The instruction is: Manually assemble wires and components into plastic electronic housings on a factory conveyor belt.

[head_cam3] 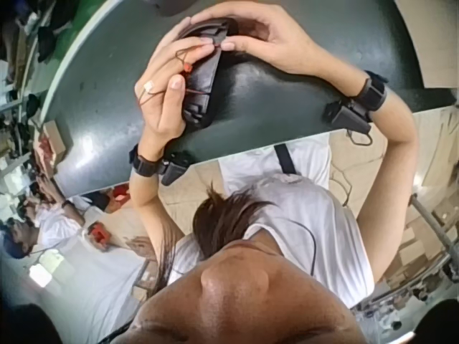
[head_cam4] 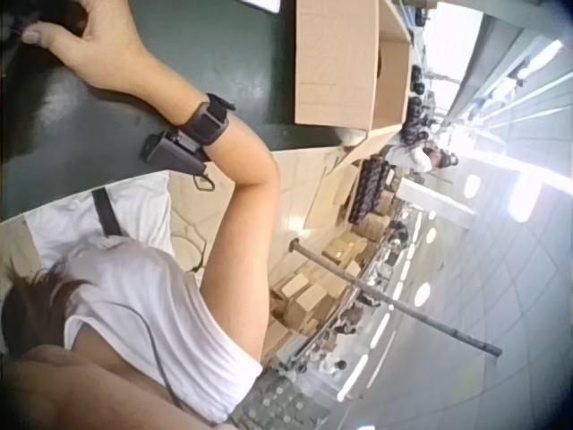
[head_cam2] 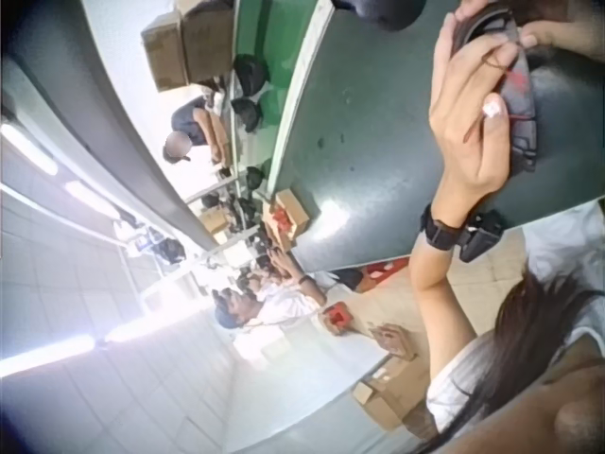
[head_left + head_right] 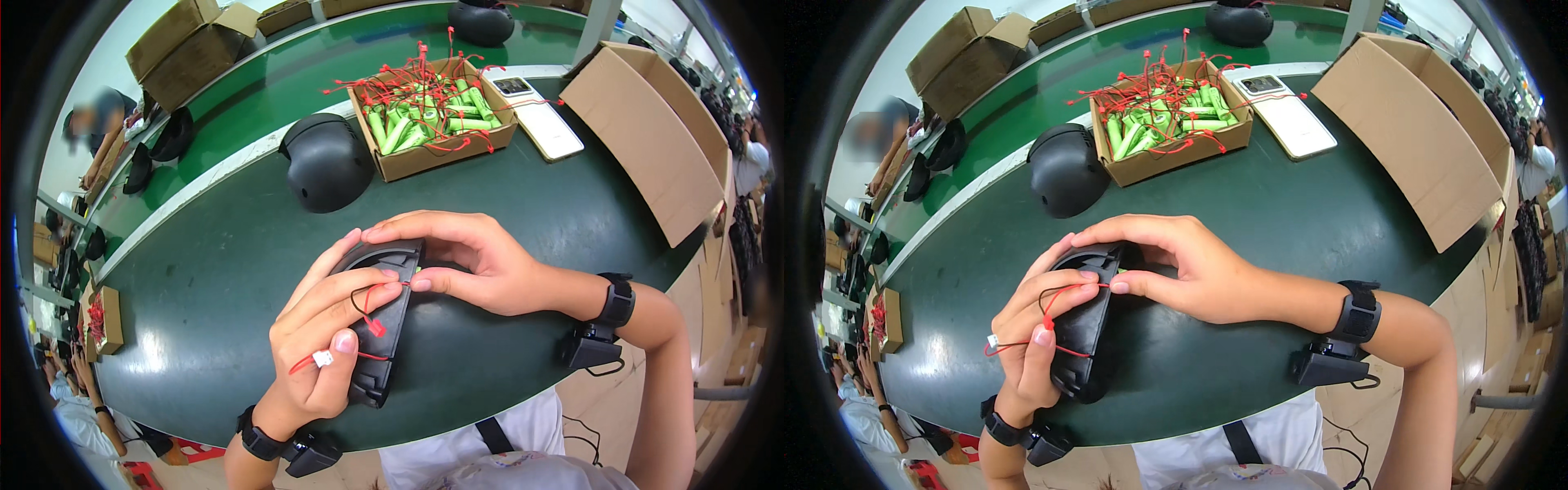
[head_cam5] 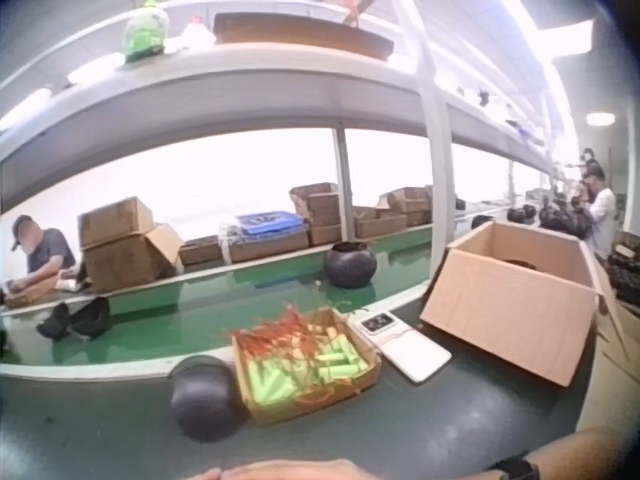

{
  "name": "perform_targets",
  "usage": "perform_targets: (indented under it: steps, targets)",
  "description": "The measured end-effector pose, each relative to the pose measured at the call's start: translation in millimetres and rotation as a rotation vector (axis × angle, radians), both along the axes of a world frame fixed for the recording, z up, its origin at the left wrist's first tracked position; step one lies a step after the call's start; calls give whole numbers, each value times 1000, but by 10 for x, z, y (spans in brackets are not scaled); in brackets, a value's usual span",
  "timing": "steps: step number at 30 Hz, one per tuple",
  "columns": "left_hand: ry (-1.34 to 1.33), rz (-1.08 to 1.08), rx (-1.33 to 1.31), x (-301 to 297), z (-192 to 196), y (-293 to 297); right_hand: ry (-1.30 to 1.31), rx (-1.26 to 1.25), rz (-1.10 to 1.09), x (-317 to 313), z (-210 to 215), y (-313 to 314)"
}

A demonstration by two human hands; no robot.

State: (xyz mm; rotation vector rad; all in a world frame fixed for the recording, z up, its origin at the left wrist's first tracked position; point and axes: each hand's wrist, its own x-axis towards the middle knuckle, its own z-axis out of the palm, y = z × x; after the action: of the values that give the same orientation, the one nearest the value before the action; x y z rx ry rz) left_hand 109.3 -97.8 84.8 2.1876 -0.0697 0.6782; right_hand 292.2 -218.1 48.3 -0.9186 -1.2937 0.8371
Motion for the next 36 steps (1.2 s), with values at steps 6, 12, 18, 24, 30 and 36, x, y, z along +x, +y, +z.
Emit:
perform_targets:
  steps: [6,12,18,24,30,36]
  targets:
    - [-73,90,16,-40,-24,89,-479,89,-205,-62,127,135]
    - [-163,231,62,-233,144,546,-853,219,-372,107,430,778]
    - [-137,339,143,-355,96,975,-1320,275,-708,194,199,1546]
    - [-158,402,17,-374,-67,1112,-1231,44,-735,101,213,1707]
    - [-207,426,-136,-401,-178,1217,-718,23,-549,29,210,1329]
    - [-219,465,68,-238,-207,926,-288,-105,-331,-294,-85,1081]
